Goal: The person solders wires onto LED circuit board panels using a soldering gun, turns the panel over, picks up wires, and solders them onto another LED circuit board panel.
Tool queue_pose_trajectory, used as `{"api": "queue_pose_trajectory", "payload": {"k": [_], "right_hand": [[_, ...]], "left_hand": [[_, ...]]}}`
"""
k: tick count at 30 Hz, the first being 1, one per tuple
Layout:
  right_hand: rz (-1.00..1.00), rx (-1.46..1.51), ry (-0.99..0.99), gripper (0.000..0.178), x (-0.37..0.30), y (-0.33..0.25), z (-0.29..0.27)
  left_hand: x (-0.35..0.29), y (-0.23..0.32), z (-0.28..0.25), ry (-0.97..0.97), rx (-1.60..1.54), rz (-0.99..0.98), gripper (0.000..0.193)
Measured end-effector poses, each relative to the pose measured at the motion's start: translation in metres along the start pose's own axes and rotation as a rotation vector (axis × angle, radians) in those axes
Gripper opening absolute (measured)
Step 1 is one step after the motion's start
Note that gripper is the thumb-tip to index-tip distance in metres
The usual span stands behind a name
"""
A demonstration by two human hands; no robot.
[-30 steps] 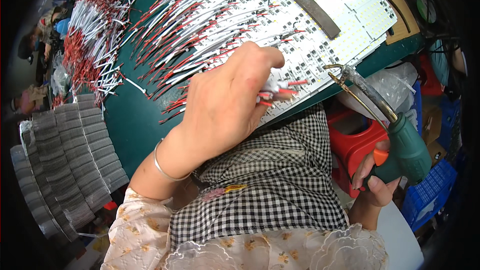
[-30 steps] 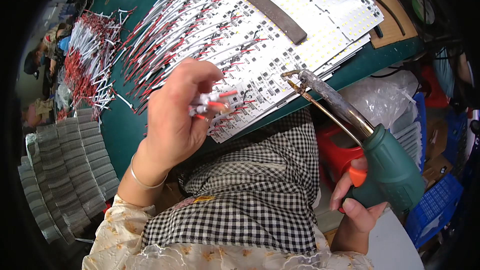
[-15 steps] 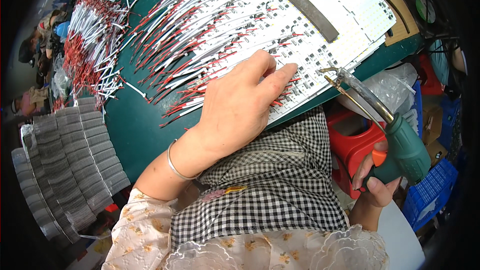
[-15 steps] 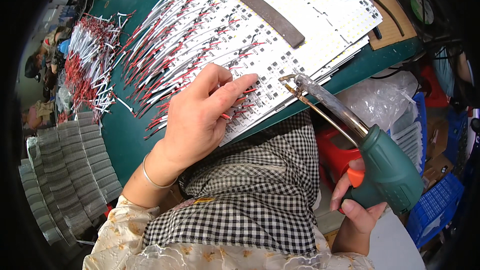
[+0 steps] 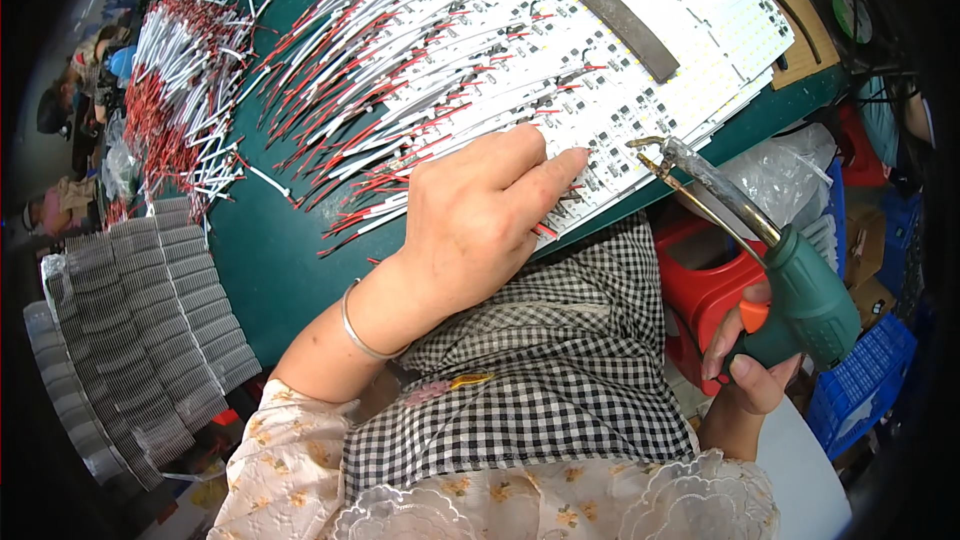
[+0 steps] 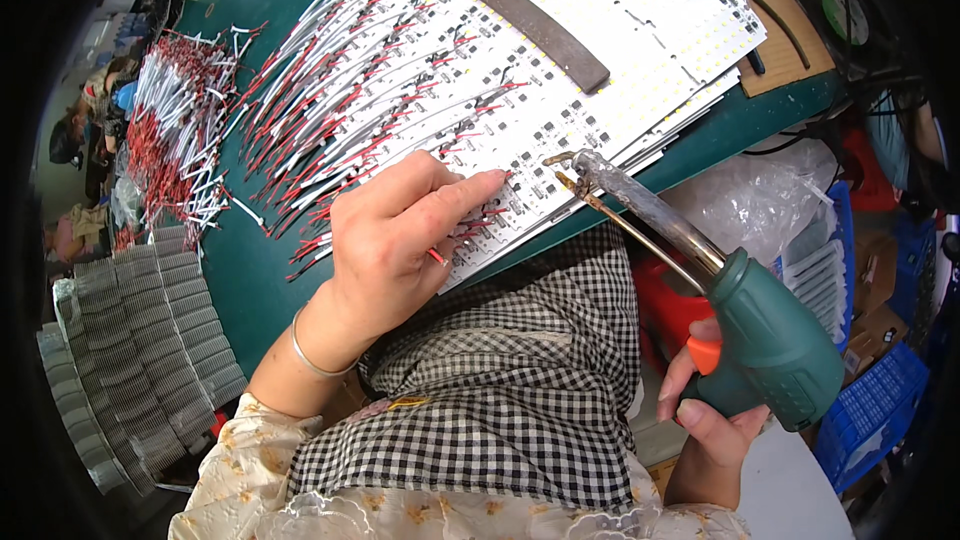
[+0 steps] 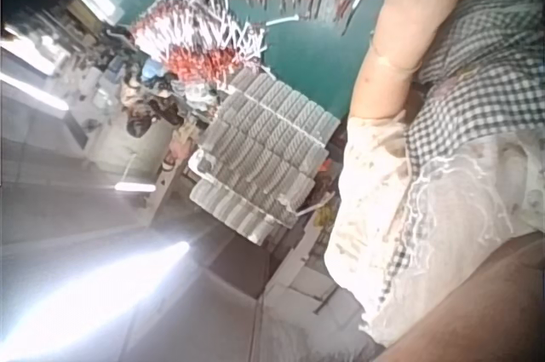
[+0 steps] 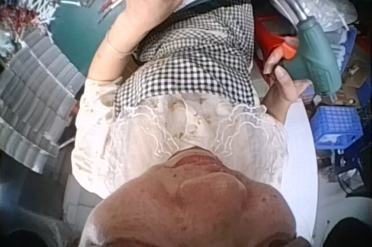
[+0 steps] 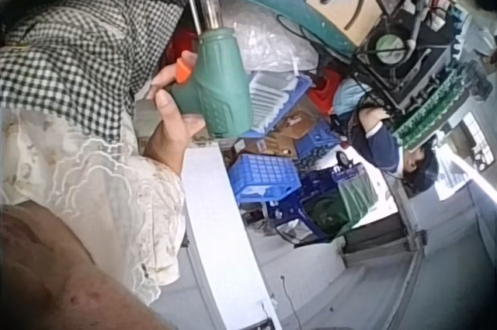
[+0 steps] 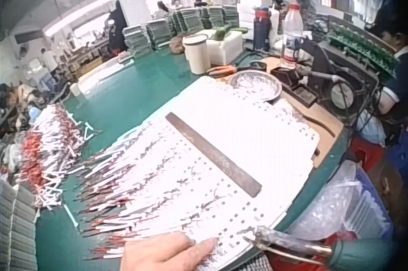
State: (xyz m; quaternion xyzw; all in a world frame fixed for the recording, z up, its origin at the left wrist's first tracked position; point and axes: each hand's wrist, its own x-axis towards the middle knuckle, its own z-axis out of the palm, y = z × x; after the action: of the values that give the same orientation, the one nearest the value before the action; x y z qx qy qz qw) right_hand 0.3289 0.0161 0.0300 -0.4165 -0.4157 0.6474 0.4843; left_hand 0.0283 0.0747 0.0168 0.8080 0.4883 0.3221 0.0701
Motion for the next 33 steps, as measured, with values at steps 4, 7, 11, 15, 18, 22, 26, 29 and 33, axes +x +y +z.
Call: {"api": "queue_pose_trajectory", "payload": {"k": [4,7,11,15,18,22,26,29,33], "right_hand": [[0.024,-0.006,0.014,0.063,-0.001,0.001,-0.001],[0.024,-0.004,0.024,0.062,-0.002,0.001,0.001],[0.027,-0.033,-0.005,0.058,-0.004,0.004,-0.003],[0.033,-0.082,0.008,0.055,-0.004,0.004,0.004],[0.025,-0.116,0.041,0.049,0.004,0.005,0.015],[0.008,-0.082,0.010,0.040,0.004,0.012,0.012],[0.058,-0.117,-0.021,0.037,0.007,0.009,0.013],[0.073,-0.146,0.003,0.036,0.007,0.006,0.015],[0.027,-0.164,0.025,0.036,0.009,0.005,0.015]], "left_hand": [[0.003,0.000,0.001,0.021,-0.018,0.005,0.044],[0.005,0.001,-0.001,0.006,-0.041,-0.006,0.045],[0.006,0.004,-0.003,-0.019,-0.061,-0.045,0.046],[0.007,0.006,-0.004,-0.033,-0.066,-0.073,0.048],[0.005,0.007,-0.003,-0.042,-0.053,-0.084,0.049],[0.003,0.005,-0.001,-0.022,-0.040,-0.082,0.030],[0.003,0.004,-0.001,-0.022,-0.047,-0.073,0.029],[0.004,0.004,-0.001,-0.023,-0.056,-0.071,0.029],[0.004,0.004,-0.002,-0.015,-0.053,-0.060,0.028]]}}
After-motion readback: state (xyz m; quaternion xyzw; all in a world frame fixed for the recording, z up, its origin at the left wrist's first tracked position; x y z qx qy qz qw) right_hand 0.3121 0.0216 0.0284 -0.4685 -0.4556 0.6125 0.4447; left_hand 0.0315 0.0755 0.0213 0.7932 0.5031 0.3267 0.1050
